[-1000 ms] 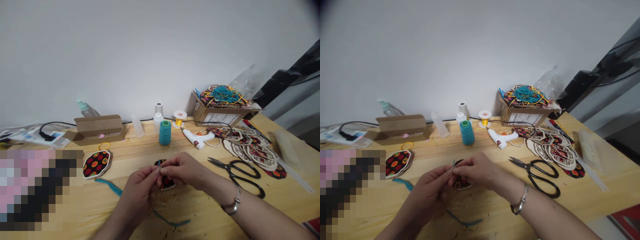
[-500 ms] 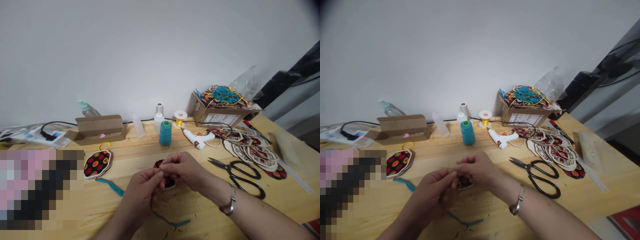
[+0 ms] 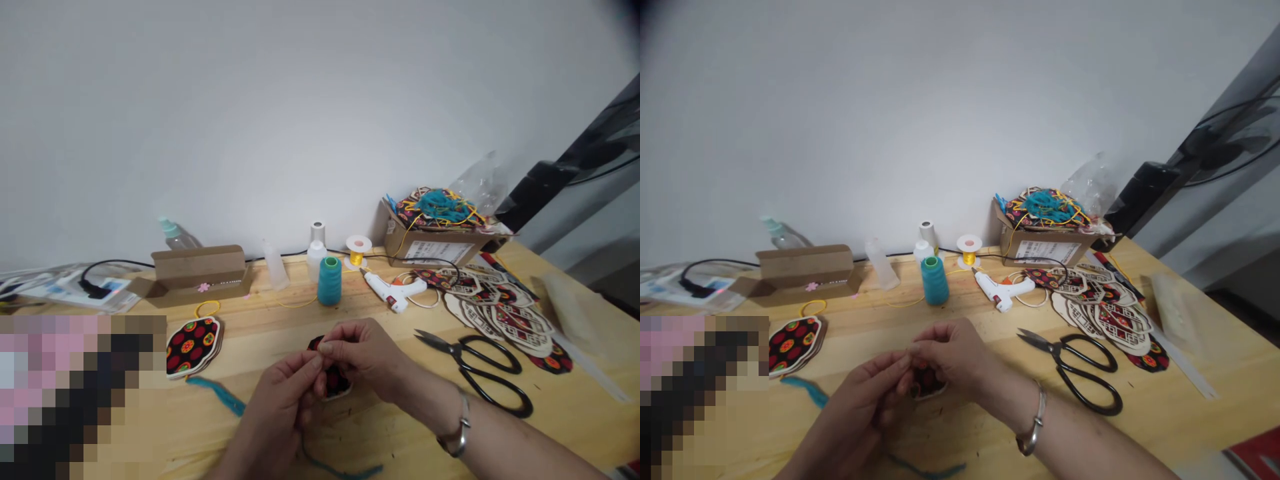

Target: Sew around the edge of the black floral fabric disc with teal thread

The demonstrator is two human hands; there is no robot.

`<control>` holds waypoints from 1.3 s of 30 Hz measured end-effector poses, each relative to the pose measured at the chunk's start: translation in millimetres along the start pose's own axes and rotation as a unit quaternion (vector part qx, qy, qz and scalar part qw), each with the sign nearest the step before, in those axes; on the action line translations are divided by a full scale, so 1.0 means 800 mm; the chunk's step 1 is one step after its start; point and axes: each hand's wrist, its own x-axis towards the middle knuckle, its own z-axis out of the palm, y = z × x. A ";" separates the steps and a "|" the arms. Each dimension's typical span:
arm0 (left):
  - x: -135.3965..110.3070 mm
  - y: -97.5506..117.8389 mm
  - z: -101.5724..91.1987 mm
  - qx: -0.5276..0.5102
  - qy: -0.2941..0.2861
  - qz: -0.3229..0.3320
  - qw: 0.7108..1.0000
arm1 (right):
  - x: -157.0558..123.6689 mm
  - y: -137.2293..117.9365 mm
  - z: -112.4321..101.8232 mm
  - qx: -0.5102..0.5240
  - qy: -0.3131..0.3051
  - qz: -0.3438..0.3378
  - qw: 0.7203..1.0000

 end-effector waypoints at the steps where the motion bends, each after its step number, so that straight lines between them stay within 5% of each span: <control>1: 0.000 0.000 0.000 -0.001 0.004 0.007 1.000 | 0.000 -0.002 -0.001 0.004 0.013 -0.002 1.000; 11: -0.002 -0.005 0.003 -0.001 0.043 -0.003 0.999 | 0.010 -0.077 -0.034 0.067 0.016 -0.107 0.992; 19: -0.010 -0.003 0.005 -0.002 0.058 0.044 0.997 | 0.016 -0.133 -0.018 0.023 -0.034 -0.110 0.993; 31: -0.008 -0.008 -0.002 -0.023 0.038 0.043 0.998 | 0.021 -0.188 -0.004 0.017 -0.018 -0.136 0.990; 35: -0.006 -0.008 -0.003 -0.029 0.047 0.025 0.998 | 0.016 -0.204 -0.010 -0.121 0.055 -0.219 0.967; 39: -0.005 -0.007 -0.002 -0.050 0.054 0.017 0.997 | 0.002 -0.195 -0.034 -0.376 0.146 -0.222 0.888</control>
